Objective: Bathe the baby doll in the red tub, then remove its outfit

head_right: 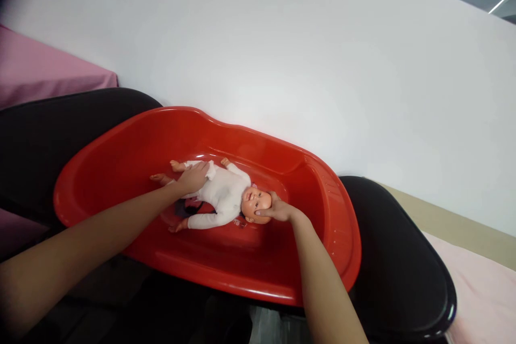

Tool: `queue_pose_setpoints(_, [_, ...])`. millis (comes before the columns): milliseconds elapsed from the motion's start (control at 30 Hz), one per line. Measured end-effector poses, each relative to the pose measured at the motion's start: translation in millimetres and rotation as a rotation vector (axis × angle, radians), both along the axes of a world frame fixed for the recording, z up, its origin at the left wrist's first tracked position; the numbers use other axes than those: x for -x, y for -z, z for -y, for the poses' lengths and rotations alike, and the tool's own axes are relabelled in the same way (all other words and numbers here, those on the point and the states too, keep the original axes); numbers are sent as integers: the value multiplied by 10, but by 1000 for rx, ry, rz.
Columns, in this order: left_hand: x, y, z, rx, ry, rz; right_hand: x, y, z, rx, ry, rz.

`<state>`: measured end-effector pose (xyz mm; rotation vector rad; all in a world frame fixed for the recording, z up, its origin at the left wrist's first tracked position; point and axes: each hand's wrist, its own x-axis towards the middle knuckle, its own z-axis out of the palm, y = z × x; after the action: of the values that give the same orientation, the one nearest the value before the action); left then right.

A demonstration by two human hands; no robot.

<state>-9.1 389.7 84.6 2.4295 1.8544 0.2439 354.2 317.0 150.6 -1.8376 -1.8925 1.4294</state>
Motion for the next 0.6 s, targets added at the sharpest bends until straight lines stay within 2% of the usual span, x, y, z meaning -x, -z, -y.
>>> queue_pose_setpoints(267, [8, 40, -30, -5, 2, -10, 21, -61, 12, -14, -4, 79])
queue_pose_setpoints(600, [18, 51, -31, -11, 1, 0, 9, 1, 18, -24, 6, 10])
